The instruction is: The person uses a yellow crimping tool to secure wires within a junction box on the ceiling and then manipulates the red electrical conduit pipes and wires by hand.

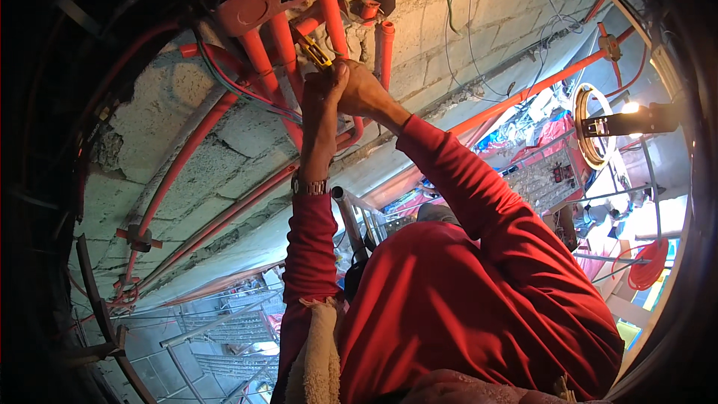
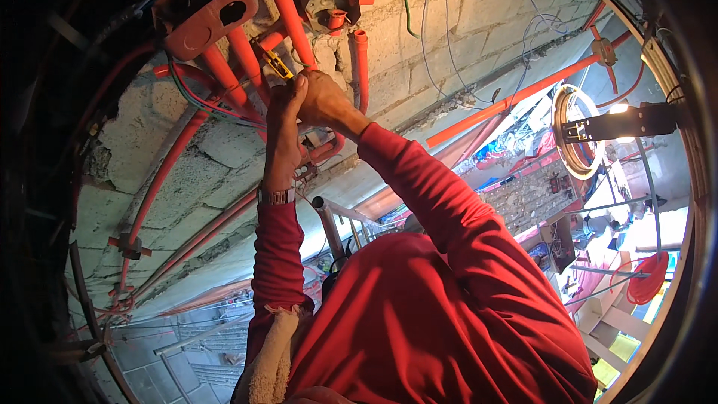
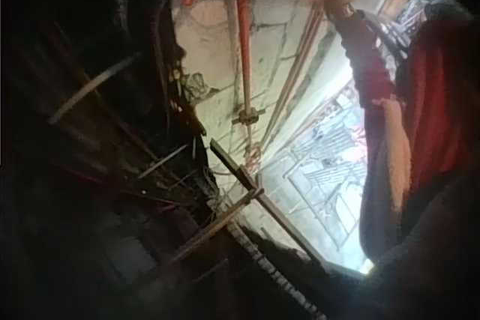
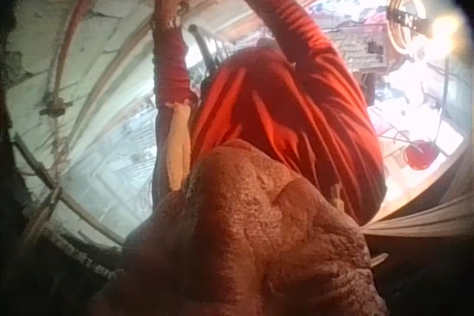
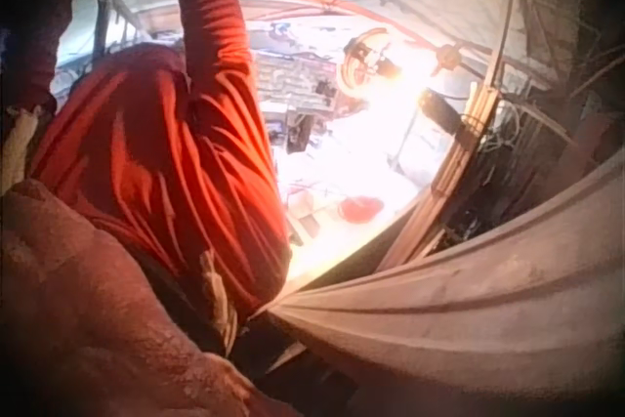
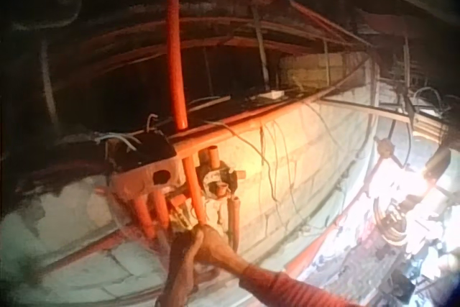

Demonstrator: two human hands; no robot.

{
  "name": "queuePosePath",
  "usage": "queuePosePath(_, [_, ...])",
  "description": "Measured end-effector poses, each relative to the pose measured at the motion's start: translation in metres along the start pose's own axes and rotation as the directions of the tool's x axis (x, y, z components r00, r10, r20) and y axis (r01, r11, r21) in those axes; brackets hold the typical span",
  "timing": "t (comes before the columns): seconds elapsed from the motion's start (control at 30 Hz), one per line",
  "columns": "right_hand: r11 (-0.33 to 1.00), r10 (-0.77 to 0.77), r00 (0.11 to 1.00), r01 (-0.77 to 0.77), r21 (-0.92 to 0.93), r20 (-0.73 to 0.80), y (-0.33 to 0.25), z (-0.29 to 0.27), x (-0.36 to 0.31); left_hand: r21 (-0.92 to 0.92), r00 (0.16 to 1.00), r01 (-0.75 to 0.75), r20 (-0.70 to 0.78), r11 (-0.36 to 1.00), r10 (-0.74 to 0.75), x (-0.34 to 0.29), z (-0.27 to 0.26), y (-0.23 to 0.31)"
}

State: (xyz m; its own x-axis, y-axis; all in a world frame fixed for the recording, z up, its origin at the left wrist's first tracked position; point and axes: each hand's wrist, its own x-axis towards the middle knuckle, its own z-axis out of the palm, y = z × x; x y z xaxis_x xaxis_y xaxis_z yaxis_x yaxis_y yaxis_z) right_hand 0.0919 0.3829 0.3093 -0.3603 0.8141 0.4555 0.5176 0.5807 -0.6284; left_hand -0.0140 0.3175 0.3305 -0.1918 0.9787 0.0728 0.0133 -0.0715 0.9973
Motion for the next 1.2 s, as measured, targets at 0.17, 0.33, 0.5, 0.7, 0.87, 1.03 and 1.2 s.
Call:
queuePosePath(0.17, [0.998, 0.063, 0.996, -0.062, -0.014, 0.057, -0.003, -0.001, 0.005, -0.130, 0.996, -0.092, -0.004, 0.987, 0.092, 0.016, 0.005, -0.012])
queuePosePath(0.33, [0.982, 0.189, 0.980, -0.187, 0.036, -0.056, 0.000, 0.006, 0.004, -0.019, 0.949, -0.316, -0.030, 0.949, 0.315, 0.008, 0.009, -0.001])
queuePosePath(0.5, [0.987, 0.160, 0.987, -0.161, 0.011, 0.023, -0.006, 0.001, 0.005, 0.069, 0.973, -0.233, 0.009, 0.970, 0.233, 0.006, 0.003, 0.010])
queuePosePath(0.7, [0.785, 0.099, 0.985, -0.164, 0.597, 0.140, 0.020, 0.012, -0.006, 0.014, 0.970, -0.239, 0.037, 0.971, 0.239, 0.015, -0.001, -0.001])
queuePosePath(0.87, [0.598, 0.239, 0.908, -0.418, 0.684, 0.345, -0.022, -0.024, -0.033, -0.060, 0.984, -0.156, 0.076, 0.986, 0.161, 0.015, -0.008, -0.008])
queuePosePath(1.03, [0.746, 0.147, 0.926, -0.335, 0.575, 0.349, -0.017, -0.037, -0.032, -0.071, 0.991, -0.080, 0.097, 0.994, 0.087, 0.015, -0.008, -0.006])
queuePosePath(1.2, [0.618, 0.250, 0.865, -0.488, 0.616, 0.435, -0.012, -0.018, -0.022, -0.028, 0.994, -0.014, 0.105, 1.000, 0.017, 0.015, -0.016, -0.005])
